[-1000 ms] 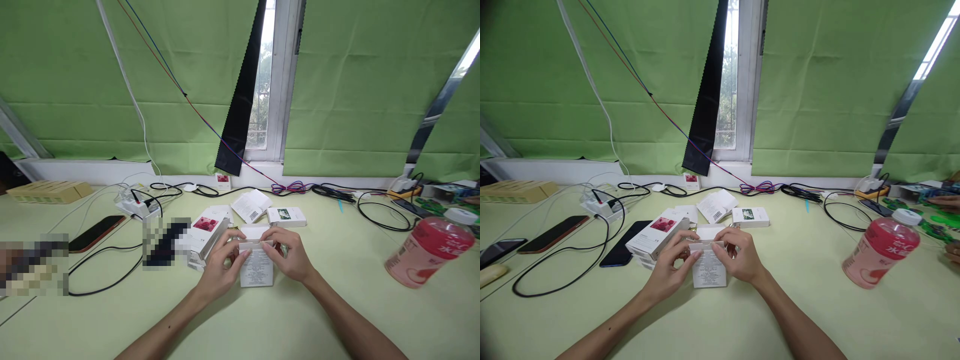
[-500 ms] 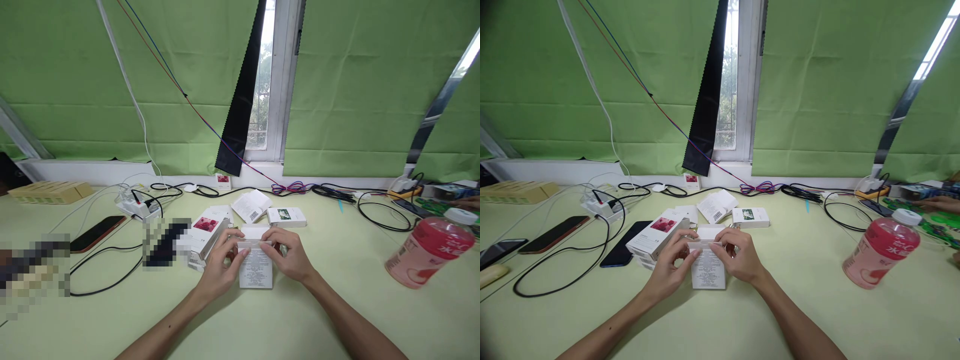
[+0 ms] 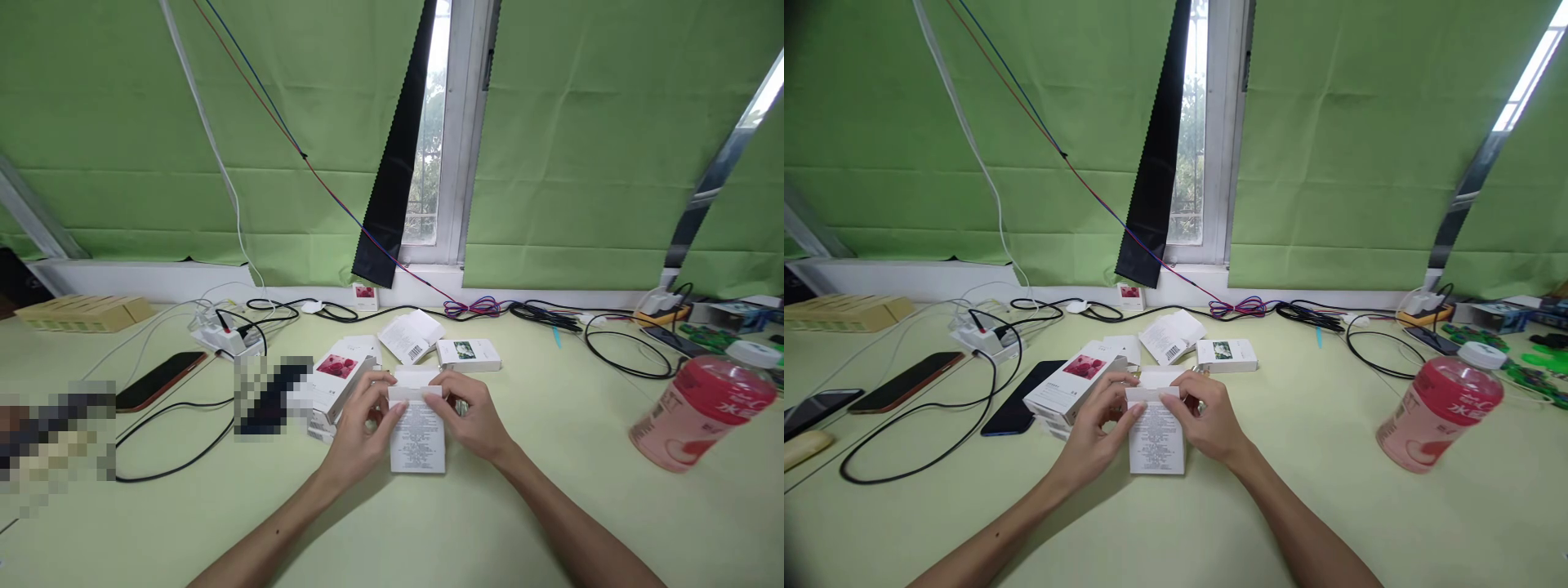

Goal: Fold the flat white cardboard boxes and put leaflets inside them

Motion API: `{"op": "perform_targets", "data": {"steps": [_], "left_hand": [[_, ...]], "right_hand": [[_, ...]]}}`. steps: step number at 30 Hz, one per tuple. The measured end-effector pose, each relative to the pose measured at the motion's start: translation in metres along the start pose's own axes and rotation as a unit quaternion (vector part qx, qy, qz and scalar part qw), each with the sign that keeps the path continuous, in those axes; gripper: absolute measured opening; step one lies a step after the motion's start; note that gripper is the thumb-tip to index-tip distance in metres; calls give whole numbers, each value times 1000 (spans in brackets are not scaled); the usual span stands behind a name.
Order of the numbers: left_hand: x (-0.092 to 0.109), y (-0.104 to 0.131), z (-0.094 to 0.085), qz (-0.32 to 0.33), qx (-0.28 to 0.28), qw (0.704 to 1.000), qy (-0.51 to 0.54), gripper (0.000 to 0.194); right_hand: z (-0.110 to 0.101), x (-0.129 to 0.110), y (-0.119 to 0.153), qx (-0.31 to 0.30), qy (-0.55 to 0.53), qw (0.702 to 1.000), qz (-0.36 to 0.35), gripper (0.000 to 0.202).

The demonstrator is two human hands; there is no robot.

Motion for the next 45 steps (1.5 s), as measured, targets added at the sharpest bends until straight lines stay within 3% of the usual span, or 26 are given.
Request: {"op": "perform_targets", "data": {"steps": [5,11,15,21,38,42,45], "left_hand": [[0,0,-2,0,11,1000,14,16],[0,1,-3,1,27,999,45,39],[-2,2,-3,-6,31,998,55,44],[1,2,-5,-1,40,998,40,39],[24,9,-8,120,69,990,-18,22],[37,14,2,179,12,982,-68,13],[50,21,17,236,-57,956,-162,7]], "right_hand": [[-2,2,1,18,10,1000,3,36],[-7,9,1,45,2,999,11,37],[-8,12,1,51,0,999,18,38],[-13,17,2,73,-18,996,41,39],[-21,21,5,118,-50,990,53,40],[-25,26,7,145,-57,985,73,42],[-29,30,9,177,-83,977,86,44]]}}
Point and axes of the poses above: each hand's wrist, its own y-axis away from the middle knuckle, its own z-axis out of the palm, x = y × z, the point moved 9 cm from there along -y, towards the middle knuckle, and after that the axes turned 7 degrees about -x, right-handed, at the moved point
